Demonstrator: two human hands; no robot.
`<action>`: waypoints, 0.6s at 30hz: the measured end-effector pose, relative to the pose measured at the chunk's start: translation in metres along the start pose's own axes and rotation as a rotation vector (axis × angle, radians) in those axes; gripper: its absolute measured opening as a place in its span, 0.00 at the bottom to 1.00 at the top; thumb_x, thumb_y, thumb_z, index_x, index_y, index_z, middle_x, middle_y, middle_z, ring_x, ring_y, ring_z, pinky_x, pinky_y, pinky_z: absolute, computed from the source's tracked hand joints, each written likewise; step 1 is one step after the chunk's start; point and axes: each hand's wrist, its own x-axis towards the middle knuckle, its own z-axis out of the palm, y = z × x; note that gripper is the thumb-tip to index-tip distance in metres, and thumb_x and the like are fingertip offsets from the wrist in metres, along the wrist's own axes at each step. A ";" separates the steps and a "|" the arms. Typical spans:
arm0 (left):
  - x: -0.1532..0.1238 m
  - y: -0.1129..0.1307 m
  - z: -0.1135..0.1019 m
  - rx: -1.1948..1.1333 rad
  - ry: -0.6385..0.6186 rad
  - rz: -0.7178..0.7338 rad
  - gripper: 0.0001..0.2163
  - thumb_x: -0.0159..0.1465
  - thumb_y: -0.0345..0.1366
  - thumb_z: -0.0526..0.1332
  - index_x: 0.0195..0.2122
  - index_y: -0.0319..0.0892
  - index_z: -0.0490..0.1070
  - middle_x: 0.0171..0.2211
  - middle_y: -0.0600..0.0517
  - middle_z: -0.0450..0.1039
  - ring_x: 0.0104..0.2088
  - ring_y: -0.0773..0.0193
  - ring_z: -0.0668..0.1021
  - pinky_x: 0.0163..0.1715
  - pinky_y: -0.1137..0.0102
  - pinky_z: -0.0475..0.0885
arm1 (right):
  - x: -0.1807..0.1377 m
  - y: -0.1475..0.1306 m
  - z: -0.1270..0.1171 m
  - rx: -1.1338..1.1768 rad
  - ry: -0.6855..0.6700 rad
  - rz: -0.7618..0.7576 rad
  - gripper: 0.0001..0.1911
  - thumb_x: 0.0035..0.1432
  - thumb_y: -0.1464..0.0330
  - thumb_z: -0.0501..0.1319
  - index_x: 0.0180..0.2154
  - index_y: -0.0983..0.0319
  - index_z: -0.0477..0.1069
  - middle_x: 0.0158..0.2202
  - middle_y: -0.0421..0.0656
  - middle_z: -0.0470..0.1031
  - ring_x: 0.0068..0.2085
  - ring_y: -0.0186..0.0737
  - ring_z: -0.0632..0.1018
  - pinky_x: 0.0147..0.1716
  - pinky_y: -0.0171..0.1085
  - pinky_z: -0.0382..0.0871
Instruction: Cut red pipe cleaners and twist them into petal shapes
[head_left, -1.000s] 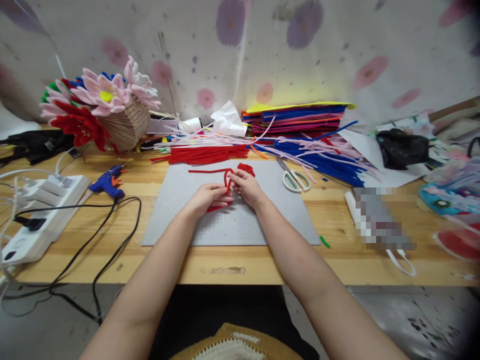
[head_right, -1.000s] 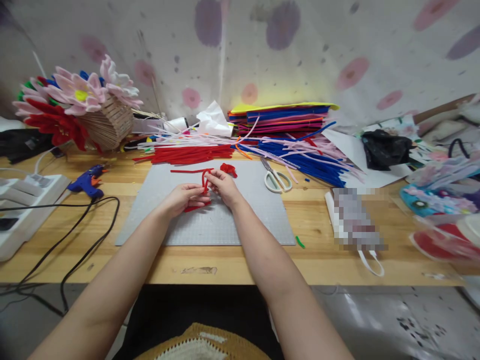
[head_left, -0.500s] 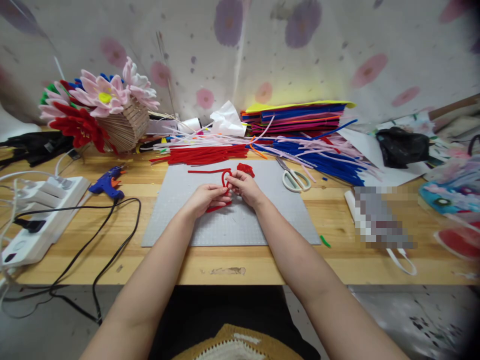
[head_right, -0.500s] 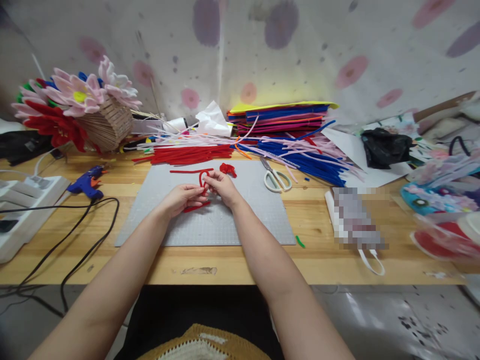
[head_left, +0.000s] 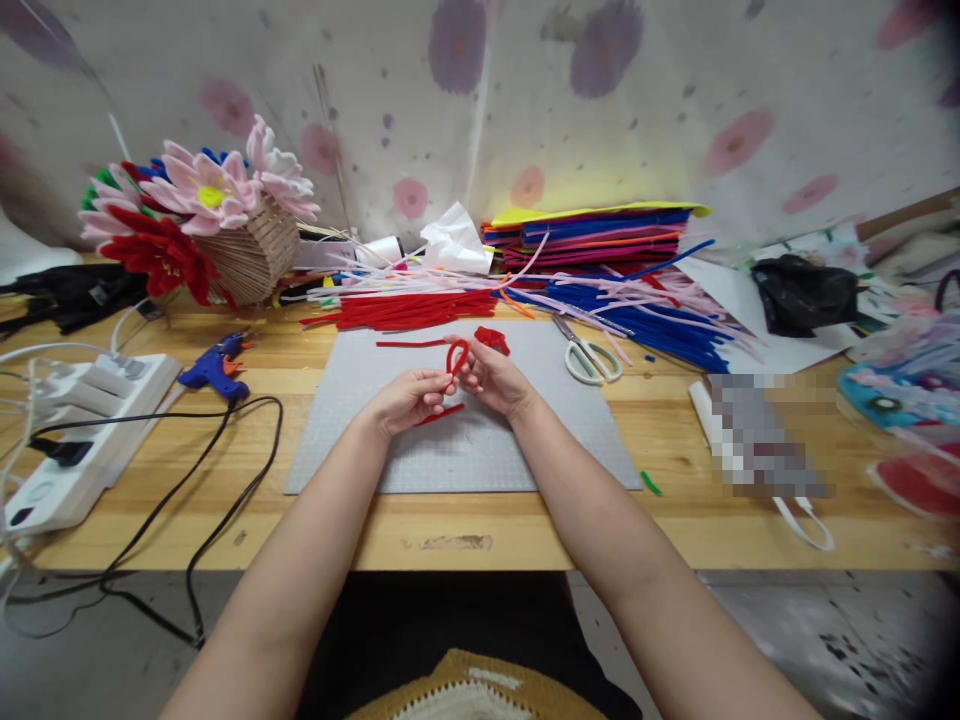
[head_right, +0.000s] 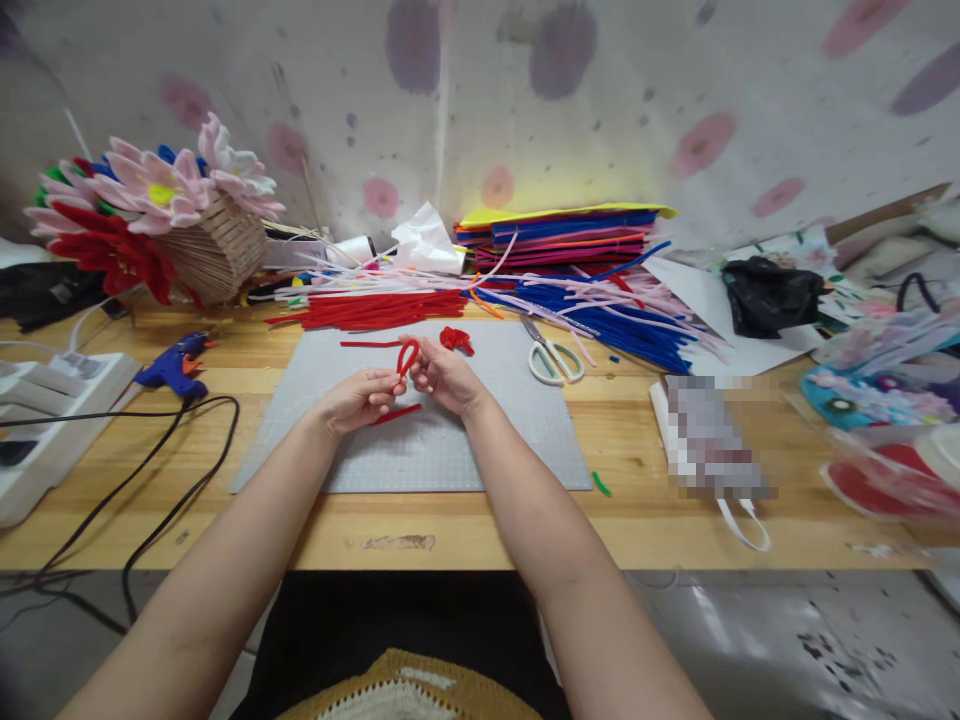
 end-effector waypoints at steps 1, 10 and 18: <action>-0.001 0.000 0.002 -0.023 -0.020 -0.019 0.06 0.53 0.32 0.63 0.28 0.35 0.71 0.22 0.56 0.66 0.14 0.84 0.58 0.16 0.83 0.61 | -0.001 -0.001 0.001 0.009 -0.020 0.012 0.20 0.48 0.54 0.59 0.40 0.60 0.68 0.20 0.34 0.64 0.17 0.24 0.61 0.14 0.26 0.50; 0.001 -0.003 0.006 -0.069 -0.029 -0.049 0.04 0.53 0.30 0.62 0.25 0.34 0.69 0.22 0.56 0.66 0.14 0.84 0.56 0.16 0.83 0.61 | 0.006 0.005 -0.002 0.051 0.036 -0.035 0.15 0.46 0.60 0.62 0.32 0.65 0.72 0.14 0.31 0.51 0.16 0.22 0.53 0.13 0.24 0.48; 0.001 -0.004 0.003 0.023 -0.005 -0.039 0.06 0.50 0.32 0.65 0.26 0.35 0.70 0.23 0.55 0.68 0.14 0.83 0.58 0.19 0.81 0.65 | 0.007 0.005 0.000 0.185 0.058 0.018 0.09 0.47 0.66 0.62 0.29 0.66 0.72 0.14 0.31 0.52 0.15 0.20 0.51 0.10 0.22 0.45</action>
